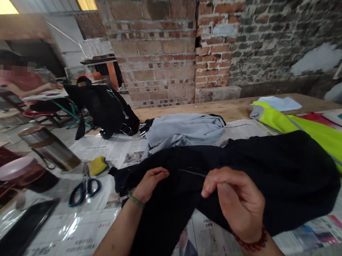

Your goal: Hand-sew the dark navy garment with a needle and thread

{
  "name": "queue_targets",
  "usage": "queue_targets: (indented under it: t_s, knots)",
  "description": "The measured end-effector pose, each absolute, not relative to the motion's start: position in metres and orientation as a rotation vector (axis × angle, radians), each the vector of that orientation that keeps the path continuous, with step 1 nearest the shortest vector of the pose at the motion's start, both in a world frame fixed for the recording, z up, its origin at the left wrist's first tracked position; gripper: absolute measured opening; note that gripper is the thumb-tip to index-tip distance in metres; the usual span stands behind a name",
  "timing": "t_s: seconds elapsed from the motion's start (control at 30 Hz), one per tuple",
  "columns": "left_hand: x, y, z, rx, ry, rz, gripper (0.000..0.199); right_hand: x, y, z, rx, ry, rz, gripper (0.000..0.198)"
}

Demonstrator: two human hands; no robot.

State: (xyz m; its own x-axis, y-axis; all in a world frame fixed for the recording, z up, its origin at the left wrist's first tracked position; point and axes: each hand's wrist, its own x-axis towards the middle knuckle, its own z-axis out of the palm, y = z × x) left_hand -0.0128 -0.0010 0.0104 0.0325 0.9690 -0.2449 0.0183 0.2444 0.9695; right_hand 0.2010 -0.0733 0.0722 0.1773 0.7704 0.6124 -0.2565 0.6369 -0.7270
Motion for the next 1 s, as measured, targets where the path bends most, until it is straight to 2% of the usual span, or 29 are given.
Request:
queue_targets:
  t_s: [0.17, 0.27, 0.5, 1.0]
  knots:
    - [-0.013, -0.002, 0.012, 0.992, 1.283, 1.007, 0.017, 0.192, -0.072, 0.042, -0.900, -1.371, 1.351, 0.016]
    - [-0.012, -0.003, 0.013, 1.008, 1.293, 0.999, 0.022, 0.173, -0.056, 0.025, -1.160, -1.432, 1.550, 0.021]
    - [-0.010, -0.004, 0.016, 1.029, 1.302, 1.015, 0.019, 0.150, -0.032, 0.012, -1.327, -1.484, 1.488, 0.016]
    - [-0.009, -0.006, 0.019, 1.184, 1.274, 1.055, 0.014, 0.145, -0.026, 0.004, -1.314, -1.492, 1.462, 0.016]
